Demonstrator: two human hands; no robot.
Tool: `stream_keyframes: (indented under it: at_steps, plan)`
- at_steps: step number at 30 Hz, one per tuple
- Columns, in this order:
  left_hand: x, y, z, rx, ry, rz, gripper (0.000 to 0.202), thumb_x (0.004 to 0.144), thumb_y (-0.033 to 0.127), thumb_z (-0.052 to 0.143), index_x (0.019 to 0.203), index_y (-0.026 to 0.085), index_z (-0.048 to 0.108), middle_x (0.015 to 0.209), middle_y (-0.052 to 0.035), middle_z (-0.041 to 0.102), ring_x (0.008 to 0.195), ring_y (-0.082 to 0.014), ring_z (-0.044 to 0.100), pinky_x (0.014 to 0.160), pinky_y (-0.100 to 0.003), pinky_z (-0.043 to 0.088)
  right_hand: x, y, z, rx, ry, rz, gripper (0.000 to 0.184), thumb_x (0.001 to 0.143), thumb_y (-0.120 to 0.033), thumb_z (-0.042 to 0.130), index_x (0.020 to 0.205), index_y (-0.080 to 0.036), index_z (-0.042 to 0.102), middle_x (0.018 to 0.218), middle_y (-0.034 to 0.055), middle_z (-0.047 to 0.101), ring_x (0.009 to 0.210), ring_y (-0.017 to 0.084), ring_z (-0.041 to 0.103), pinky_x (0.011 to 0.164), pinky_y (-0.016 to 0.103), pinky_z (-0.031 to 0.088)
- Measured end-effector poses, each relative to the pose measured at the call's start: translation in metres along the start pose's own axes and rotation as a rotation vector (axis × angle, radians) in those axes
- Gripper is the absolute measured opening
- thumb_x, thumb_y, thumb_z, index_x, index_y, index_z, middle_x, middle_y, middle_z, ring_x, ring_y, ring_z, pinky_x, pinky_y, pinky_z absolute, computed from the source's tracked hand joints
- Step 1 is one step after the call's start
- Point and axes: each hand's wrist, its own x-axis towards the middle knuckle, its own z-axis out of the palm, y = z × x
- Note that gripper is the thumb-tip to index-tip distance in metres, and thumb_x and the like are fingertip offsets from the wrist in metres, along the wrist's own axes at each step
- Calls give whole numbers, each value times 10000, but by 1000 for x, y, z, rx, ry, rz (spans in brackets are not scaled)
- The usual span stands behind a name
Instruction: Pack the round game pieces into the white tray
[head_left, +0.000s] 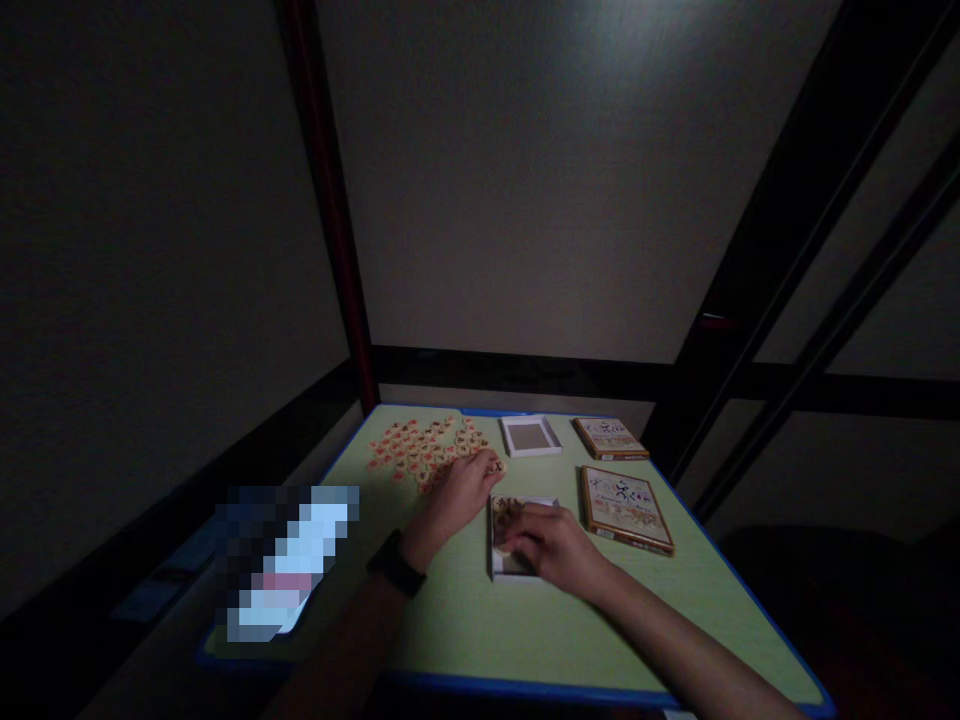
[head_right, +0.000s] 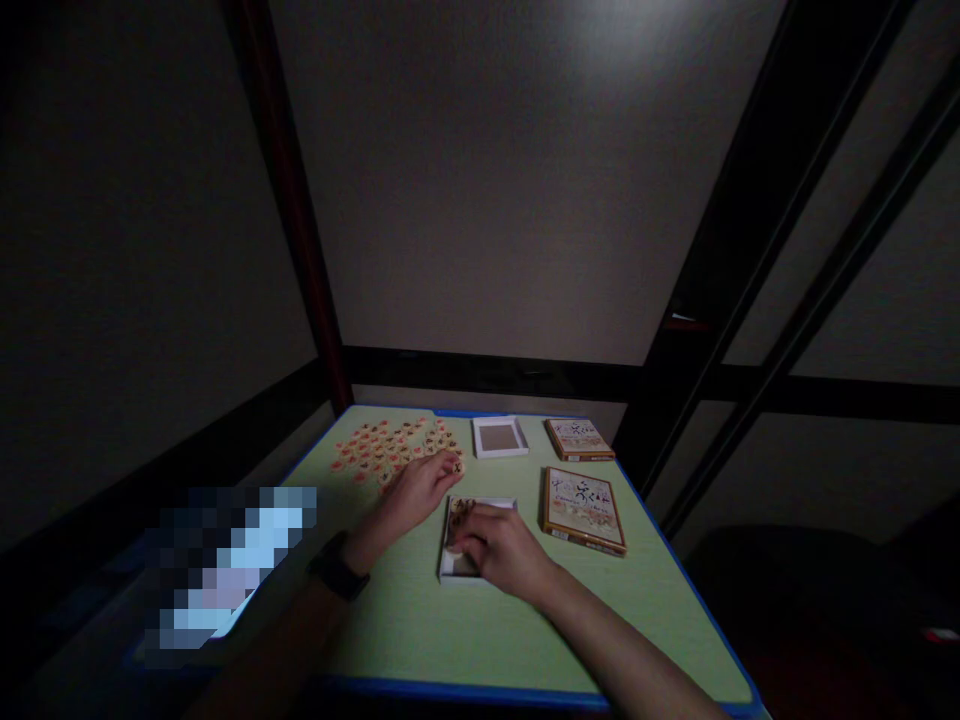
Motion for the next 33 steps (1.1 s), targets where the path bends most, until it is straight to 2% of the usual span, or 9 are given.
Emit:
stream_keyframes:
  at_steps: [5,8,11,14,16,19,23,26,33]
  plan:
    - [-1,7,-10,-96,67,69,185,861,242,631,1036,202,673,877,-23,742,795,-160,695,794,-253,540,6,-3,-12,-10,287,292,222,943,-359,558,866,-201,694,782,44,731,705,176,676,668,266,519]
    - [-3,11,-8,-193,13,114,202,821,246,662,1008,189,714,812,-14,734,725,-140,673,733,-229,531,7,0,-14,72,350,431,276,932,-432,543,1001,-195,667,840,50,742,733,192,689,678,286,522]
    - [-6,13,-4,-322,-138,153,194,786,227,662,955,183,746,746,1,714,674,-119,641,641,-194,494,9,6,-12,252,323,507,395,868,-548,598,1045,-196,626,755,30,723,671,191,676,640,292,518]
    - [-6,13,-8,-396,-243,151,208,750,209,662,929,166,759,722,0,701,652,-111,615,587,-181,454,10,8,-11,425,261,567,452,764,-618,688,909,-203,584,621,-1,673,567,170,630,569,276,490]
    - [-5,10,-15,-388,-258,158,268,711,194,675,964,164,758,782,-9,715,679,-119,613,589,-185,448,11,6,-12,481,195,630,466,707,-623,734,808,-209,546,581,-7,655,490,148,577,491,255,444]
    - [-2,3,-26,-310,-189,166,349,677,121,623,998,171,752,898,-23,726,743,-133,616,632,-202,455,10,-1,-13,470,48,708,430,695,-576,750,738,-208,530,563,-5,649,424,126,509,415,233,370]
    - [1,-7,-21,-124,-110,96,397,674,47,501,942,181,761,914,-31,736,815,-156,640,765,-247,491,7,-12,-7,242,-51,674,246,792,-363,685,682,-204,532,546,-16,628,474,125,529,468,222,350]
    - [1,-11,-7,-11,-129,94,398,711,63,480,943,219,763,990,-21,750,941,-171,652,895,-271,485,6,-15,-2,32,-53,566,187,790,-236,668,660,-197,540,587,-14,628,555,133,553,525,224,348]
    - [-4,-8,3,69,-215,135,343,740,109,504,933,222,764,935,-43,756,888,-185,663,845,-274,502,3,-14,4,-76,-70,442,130,823,-172,608,704,-197,561,639,-10,627,598,142,568,576,227,365]
